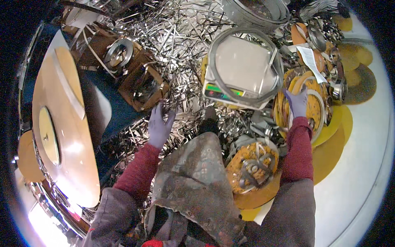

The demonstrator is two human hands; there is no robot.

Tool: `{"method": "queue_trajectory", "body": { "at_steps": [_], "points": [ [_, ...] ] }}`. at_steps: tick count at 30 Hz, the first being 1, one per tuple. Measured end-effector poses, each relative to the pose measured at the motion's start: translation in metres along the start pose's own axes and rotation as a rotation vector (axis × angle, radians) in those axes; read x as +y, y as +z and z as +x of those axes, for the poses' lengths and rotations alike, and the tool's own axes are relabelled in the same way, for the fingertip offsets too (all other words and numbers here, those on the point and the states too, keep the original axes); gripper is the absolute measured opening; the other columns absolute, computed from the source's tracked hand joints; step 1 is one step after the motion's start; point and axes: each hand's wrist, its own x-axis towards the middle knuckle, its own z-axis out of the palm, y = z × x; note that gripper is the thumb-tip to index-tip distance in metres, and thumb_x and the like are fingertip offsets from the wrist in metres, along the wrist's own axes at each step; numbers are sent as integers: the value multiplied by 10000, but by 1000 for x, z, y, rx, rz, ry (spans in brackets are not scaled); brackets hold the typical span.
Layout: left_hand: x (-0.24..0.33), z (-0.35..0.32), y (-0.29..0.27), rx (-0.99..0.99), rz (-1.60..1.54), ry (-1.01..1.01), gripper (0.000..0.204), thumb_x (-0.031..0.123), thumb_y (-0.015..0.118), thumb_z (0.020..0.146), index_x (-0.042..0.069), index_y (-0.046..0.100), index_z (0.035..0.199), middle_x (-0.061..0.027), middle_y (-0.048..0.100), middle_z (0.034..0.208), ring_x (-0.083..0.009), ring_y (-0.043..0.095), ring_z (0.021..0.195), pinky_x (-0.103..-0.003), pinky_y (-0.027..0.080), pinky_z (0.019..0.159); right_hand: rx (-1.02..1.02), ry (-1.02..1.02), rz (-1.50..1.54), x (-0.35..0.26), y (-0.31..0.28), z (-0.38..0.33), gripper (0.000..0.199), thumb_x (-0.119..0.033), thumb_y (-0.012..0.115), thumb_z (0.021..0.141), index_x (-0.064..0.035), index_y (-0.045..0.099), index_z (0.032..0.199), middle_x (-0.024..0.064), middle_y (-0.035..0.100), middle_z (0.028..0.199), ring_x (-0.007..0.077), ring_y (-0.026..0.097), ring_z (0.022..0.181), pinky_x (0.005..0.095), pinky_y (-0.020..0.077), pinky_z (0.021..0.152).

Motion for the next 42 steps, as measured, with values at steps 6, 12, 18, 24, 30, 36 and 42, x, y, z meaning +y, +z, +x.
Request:
{"method": "queue_trajectory", "body": {
  "at_steps": [6,12,18,24,30,36,42],
  "points": [
    [-124,-162,-49,-135,68,-293,617,390,620,850,35,421,1313,-209,541,1149,-358,535,1059,-435,442,903,28,363,71,97,-25,-105,785,-390,819,673,71,503,1225,145,614,1061,204,578,937,302,449,806],
    [-154,-195,-59,-179,106,-311,589,373,620,847,8,439,1271,-200,555,1119,-345,536,1042,-425,451,884,-8,398,425,93,4,-156,635,-275,824,708,40,535,1177,63,634,976,137,571,855,259,452,723],
    [-130,-149,-45,-168,95,-228,614,413,593,859,-8,449,1282,-242,543,1161,-391,531,1075,-438,433,918,-25,467,499,54,-16,-152,549,-291,815,708,19,589,1100,37,633,891,95,558,696,227,426,573],
    [-36,-38,-26,-120,93,-87,594,363,633,848,-6,446,1273,-232,542,1138,-390,539,1046,-431,448,886,-94,459,458,97,-21,-92,540,-261,808,718,54,593,1101,102,651,972,151,608,858,269,498,668],
    [72,120,48,-62,89,131,585,417,622,848,-10,473,1219,-215,554,1079,-363,564,992,-433,464,836,-142,301,82,14,24,14,913,-395,838,597,122,453,1245,258,586,1162,352,590,1058,364,454,917],
    [176,230,107,-268,339,-60,639,506,693,752,21,509,1124,-180,546,1149,-333,580,1054,-420,482,869,-93,324,-50,10,74,70,840,-371,853,533,101,515,1140,250,615,1092,371,600,1003,395,462,902],
    [171,258,123,-305,481,-103,522,433,670,779,56,532,1112,-152,598,1088,-313,627,970,-405,503,814,-209,316,88,-5,74,84,490,-285,784,607,-9,639,985,174,680,942,324,641,911,390,482,835]
  ]
}}
